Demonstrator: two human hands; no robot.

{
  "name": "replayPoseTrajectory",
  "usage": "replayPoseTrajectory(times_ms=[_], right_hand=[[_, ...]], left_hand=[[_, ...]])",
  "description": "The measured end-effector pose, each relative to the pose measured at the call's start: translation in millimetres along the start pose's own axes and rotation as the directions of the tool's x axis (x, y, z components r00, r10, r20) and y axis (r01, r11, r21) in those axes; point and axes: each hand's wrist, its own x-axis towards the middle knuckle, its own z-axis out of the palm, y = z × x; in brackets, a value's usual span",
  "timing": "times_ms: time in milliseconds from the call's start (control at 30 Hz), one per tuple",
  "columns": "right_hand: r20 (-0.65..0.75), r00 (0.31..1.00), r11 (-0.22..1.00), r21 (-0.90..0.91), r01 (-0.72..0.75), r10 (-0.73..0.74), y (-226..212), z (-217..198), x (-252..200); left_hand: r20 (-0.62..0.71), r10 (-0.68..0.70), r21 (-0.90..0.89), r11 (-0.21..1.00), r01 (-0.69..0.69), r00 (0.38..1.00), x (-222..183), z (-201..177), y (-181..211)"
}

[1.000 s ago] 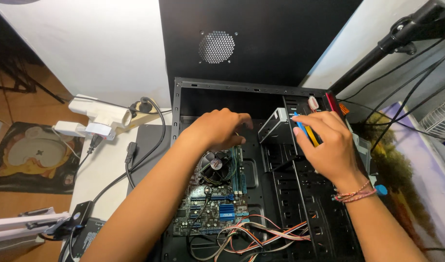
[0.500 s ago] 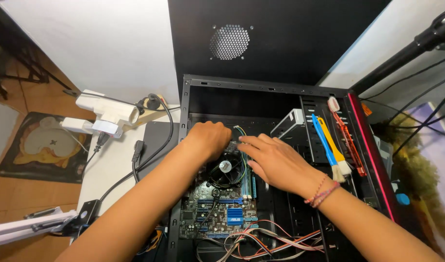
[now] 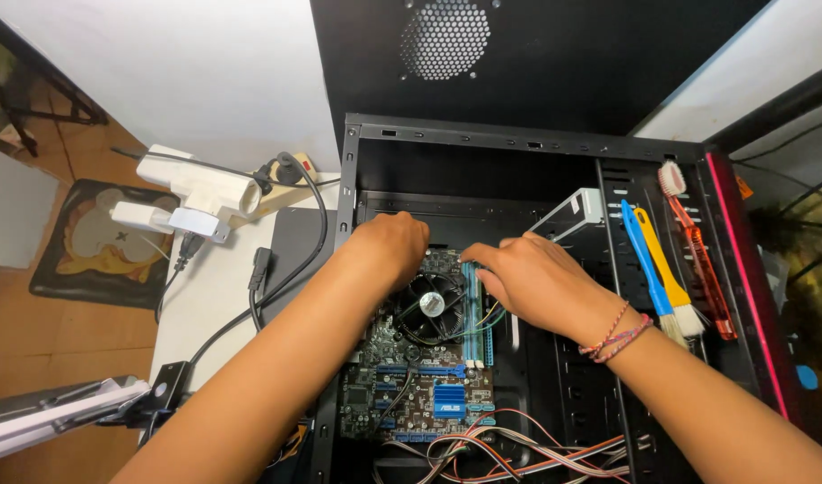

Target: Remove and clean a RAM module from a computer motherboard using a brush.

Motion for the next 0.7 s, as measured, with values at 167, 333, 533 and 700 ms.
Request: replayPoseTrajectory(times_ms=[167, 333, 533, 700], right_hand=[[0.162, 0.979, 0.99, -0.082, -0.112, 0.125, -5, -5, 1], [0.194, 0.974, 0.992, 0.013, -0.126, 0.121, 1, 6, 0], [0.067, 0.997, 0.985, 0.167, 0.034, -0.045, 2, 13, -3], [0.041, 0.988, 0.972, 0.187, 0.14, -0.15, 3, 24, -8]], left_hand=[[0.052, -0.047, 0.002, 0.999, 0.047, 0.998, 0, -5, 1], [0.097, -0.089, -0.073, 0.993, 0.097, 0.991, -3, -11, 4], [0.169, -0.125, -0.098, 0.985, 0.143, 0.978, -9, -21, 9], [0.21, -0.1, -0.025, 0.994, 0.108, 0.973, 8, -3, 7]])
